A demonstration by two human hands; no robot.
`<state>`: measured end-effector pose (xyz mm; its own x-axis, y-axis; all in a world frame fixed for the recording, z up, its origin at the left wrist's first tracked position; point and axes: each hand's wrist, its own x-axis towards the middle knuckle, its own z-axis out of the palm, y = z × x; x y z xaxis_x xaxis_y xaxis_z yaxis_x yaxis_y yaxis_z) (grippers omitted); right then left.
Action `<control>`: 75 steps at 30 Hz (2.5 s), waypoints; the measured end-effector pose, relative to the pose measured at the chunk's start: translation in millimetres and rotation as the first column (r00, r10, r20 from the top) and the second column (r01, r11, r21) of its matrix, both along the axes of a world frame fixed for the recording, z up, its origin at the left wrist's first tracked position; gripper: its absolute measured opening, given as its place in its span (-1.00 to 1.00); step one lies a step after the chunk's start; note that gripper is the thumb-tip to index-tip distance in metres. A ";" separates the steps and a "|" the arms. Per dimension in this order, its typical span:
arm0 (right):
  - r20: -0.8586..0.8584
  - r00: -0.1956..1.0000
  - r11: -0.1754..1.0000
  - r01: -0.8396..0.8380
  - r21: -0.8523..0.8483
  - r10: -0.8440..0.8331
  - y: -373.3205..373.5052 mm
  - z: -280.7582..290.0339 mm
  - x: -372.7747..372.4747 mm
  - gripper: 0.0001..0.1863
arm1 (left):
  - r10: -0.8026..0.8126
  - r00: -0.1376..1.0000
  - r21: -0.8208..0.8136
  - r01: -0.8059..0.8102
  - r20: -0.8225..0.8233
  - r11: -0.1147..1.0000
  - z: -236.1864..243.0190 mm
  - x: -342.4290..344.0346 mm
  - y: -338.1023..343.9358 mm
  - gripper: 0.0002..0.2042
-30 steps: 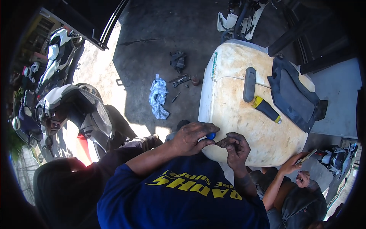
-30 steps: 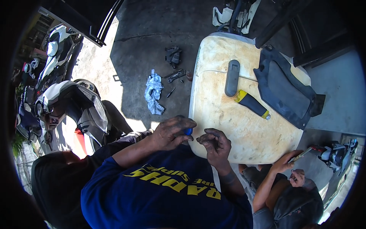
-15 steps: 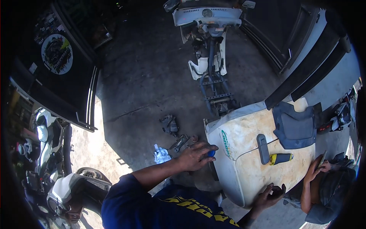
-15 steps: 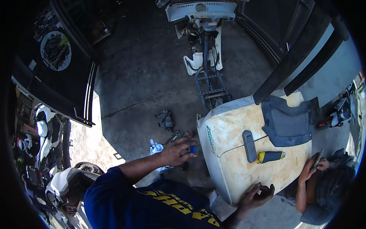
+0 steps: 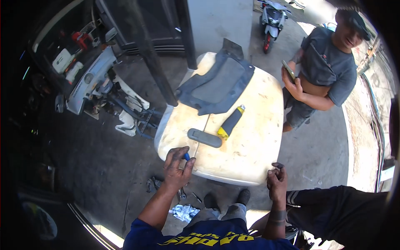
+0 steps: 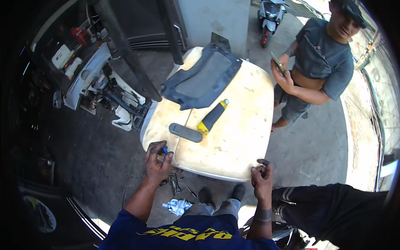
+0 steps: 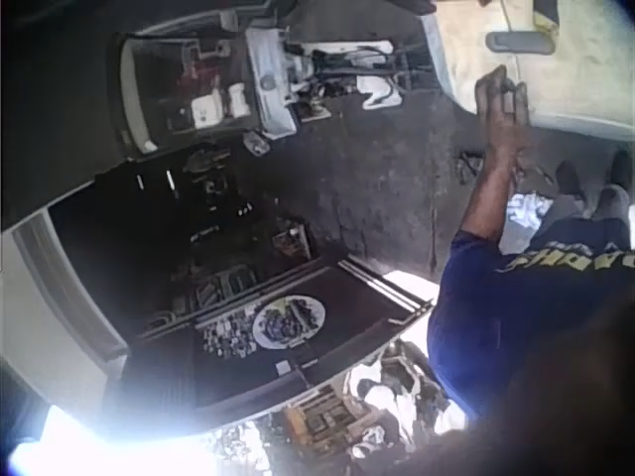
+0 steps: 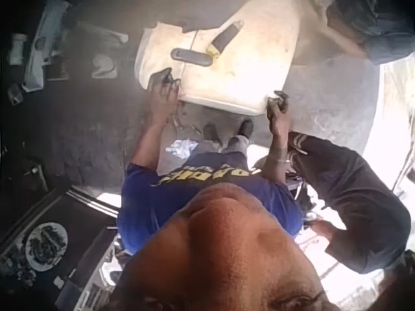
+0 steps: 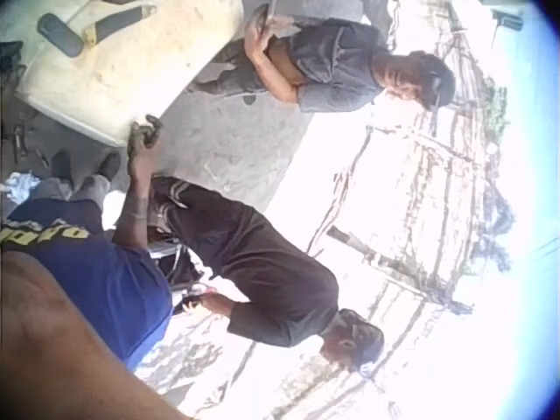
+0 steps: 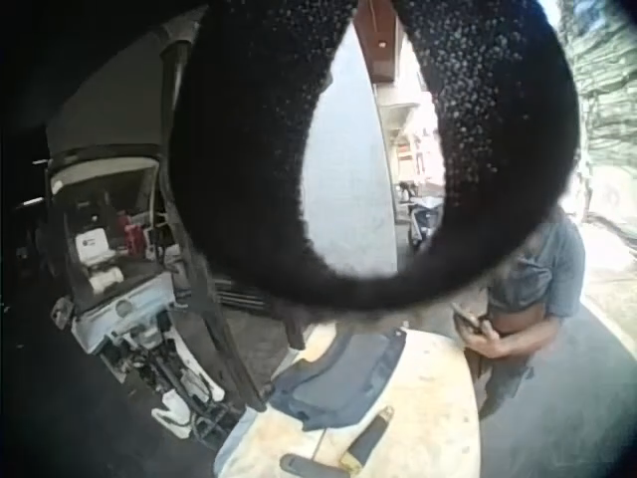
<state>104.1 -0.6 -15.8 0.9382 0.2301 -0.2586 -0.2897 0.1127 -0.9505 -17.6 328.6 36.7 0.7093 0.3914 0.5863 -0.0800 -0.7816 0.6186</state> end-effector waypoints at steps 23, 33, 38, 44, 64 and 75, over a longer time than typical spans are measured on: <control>-0.181 0.973 0.931 0.197 0.307 -0.146 2.7 -36.2 19.9 -0.91 | 0.083 0.993 0.284 -0.104 0.087 0.953 -43.2 19.3 4.6 -0.67; -0.151 0.973 0.919 0.217 0.329 -0.175 6.0 -33.5 15.3 -0.92 | 0.102 0.994 0.263 -0.108 0.038 0.959 -39.6 19.1 1.4 -0.67; -0.131 0.970 0.905 0.237 0.352 -0.203 8.8 -33.8 14.4 -0.93 | 0.076 0.994 0.295 -0.096 0.078 0.951 -38.1 20.4 0.9 -0.66; -0.147 0.966 0.895 0.254 0.366 -0.213 9.5 -31.9 13.1 -0.93 | 0.091 0.992 0.290 -0.113 0.088 0.950 -39.6 22.5 0.4 -0.66; -0.121 0.965 0.888 0.262 0.377 -0.233 6.7 -46.6 4.7 -0.58 | 0.094 0.991 0.347 -0.120 0.092 0.930 -39.0 23.0 1.2 -0.67; 0.035 0.994 0.949 0.083 0.304 -0.099 0.8 -32.4 -0.5 -0.48 | 0.051 0.989 0.353 -0.099 0.142 0.930 -39.8 25.2 4.0 -0.68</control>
<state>103.6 0.2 -48.2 0.9686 0.2031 -0.1431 -0.2182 0.4198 -0.8810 7.7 332.6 -3.0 0.5956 0.1871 0.7812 -0.0726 -0.9560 0.2843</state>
